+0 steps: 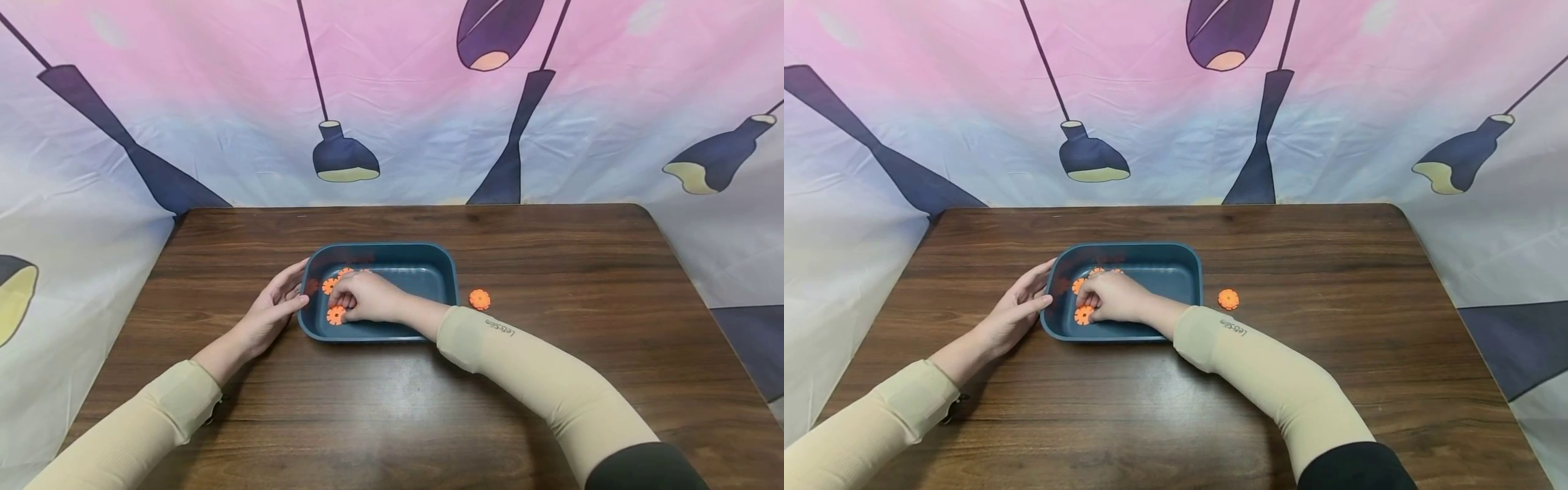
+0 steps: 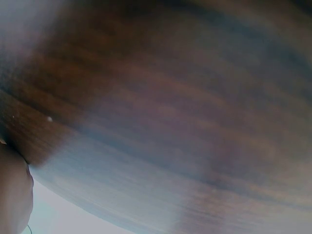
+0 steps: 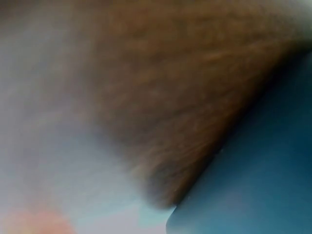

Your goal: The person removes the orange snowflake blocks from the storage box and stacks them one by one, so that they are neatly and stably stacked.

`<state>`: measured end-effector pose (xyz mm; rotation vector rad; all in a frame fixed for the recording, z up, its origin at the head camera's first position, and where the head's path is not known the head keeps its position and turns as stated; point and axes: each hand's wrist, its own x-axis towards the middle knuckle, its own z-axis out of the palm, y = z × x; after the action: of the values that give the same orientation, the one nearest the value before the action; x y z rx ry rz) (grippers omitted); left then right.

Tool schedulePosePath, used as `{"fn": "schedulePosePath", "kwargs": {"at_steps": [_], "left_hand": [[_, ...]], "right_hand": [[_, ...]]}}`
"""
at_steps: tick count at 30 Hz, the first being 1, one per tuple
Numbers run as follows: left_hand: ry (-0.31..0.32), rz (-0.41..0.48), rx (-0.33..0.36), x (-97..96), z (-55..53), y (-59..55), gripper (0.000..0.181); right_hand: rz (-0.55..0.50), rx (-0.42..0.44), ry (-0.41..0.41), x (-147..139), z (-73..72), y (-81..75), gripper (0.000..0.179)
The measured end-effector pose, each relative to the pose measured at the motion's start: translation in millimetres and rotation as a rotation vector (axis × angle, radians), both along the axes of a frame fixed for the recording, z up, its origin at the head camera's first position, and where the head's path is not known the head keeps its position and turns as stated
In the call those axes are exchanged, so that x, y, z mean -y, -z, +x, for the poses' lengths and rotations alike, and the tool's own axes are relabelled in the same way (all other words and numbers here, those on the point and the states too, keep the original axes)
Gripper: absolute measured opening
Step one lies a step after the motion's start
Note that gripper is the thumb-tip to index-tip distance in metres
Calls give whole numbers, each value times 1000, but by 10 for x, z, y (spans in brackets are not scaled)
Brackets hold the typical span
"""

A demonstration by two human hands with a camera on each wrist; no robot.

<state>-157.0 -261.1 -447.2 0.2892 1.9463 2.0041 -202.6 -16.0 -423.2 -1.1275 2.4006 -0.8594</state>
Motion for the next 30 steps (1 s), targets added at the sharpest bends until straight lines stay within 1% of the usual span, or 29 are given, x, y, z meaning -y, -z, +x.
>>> {"fn": "schedulePosePath", "kwargs": {"at_steps": [9, 12, 16, 22, 30], "left_hand": [[16, 24, -28, 6, -14, 0, 64], [19, 25, -33, 11, -17, 5, 64], [23, 29, -45, 20, -21, 16, 64], [26, 34, -50, 24, -22, 30, 64], [23, 30, -34, 22, -15, 14, 64]], "right_hand": [[15, -9, 21, -5, -6, -19, 24], [11, 3, 26, -15, -6, -37, 22], [-16, 32, 25, -44, -12, -73, 13], [-53, 67, 25, -127, -18, -182, 6], [-117, 36, 57, -318, -68, -343, 5]]}}
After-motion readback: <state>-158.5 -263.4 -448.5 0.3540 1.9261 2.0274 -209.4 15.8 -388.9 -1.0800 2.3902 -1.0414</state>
